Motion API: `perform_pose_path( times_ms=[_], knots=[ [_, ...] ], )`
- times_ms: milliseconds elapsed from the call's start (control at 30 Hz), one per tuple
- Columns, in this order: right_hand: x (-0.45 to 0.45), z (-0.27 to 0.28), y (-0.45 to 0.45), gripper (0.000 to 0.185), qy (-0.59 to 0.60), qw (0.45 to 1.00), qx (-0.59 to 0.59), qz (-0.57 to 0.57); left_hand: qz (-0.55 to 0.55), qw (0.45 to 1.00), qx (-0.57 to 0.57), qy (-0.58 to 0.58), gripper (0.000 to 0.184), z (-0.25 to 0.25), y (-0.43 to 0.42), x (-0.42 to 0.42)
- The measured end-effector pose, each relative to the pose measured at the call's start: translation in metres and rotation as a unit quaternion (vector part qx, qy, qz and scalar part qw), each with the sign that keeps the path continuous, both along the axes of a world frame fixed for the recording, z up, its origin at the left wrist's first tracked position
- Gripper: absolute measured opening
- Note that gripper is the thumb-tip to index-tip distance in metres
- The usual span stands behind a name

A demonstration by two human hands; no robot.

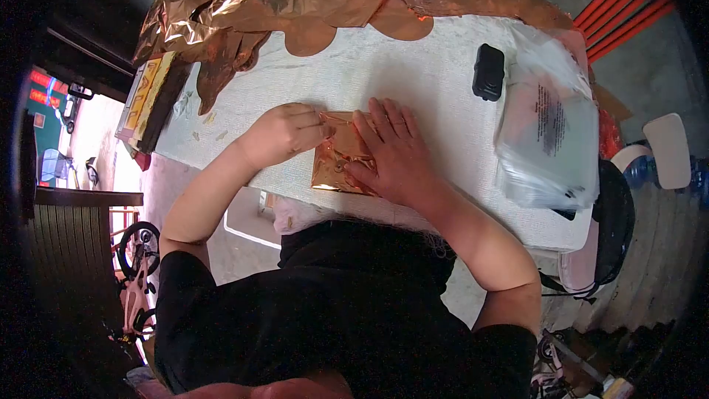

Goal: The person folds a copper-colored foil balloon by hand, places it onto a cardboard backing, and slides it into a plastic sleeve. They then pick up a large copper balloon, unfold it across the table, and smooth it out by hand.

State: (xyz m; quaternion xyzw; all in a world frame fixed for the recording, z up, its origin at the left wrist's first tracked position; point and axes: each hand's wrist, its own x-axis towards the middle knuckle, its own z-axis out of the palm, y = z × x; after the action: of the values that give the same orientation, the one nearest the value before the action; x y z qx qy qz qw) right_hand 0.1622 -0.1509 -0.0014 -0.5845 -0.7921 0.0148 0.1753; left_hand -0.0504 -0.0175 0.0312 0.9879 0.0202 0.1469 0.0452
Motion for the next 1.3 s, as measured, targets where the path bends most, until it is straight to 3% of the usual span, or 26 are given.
perform_pose_path(
  times_ms=[233,333,500,700,1000,1100,1300],
  knots=[
    [0.0,-0.003,0.0,0.073,0.009,1.0,-0.001,-0.001,-0.027,0.995,0.048,-0.083,0.011,0.0,-0.005,0.0],
    [0.0,-0.001,0.0,0.073,0.015,1.0,-0.006,0.002,-0.015,0.995,0.001,-0.096,0.013,-0.011,-0.003,0.0],
    [0.001,0.0,-0.001,0.072,0.02,1.0,-0.007,0.004,0.055,0.978,-0.174,-0.097,0.016,-0.018,-0.008,-0.004],
    [0.0,0.001,0.0,0.072,0.008,1.0,-0.004,0.005,0.05,0.968,-0.232,-0.081,0.019,-0.015,-0.009,-0.009],
    [0.0,0.002,0.0,0.074,0.008,1.0,-0.027,0.007,0.034,0.974,-0.22,-0.042,0.028,-0.006,-0.017,-0.023],
    [0.001,0.002,-0.001,0.074,0.005,1.0,-0.026,0.009,0.044,0.957,-0.28,-0.057,0.029,-0.015,-0.011,-0.025],
    [0.0,0.003,0.0,0.074,-0.002,1.0,-0.022,0.007,0.088,0.949,-0.288,-0.093,0.027,-0.014,-0.008,-0.021]
  ],
)
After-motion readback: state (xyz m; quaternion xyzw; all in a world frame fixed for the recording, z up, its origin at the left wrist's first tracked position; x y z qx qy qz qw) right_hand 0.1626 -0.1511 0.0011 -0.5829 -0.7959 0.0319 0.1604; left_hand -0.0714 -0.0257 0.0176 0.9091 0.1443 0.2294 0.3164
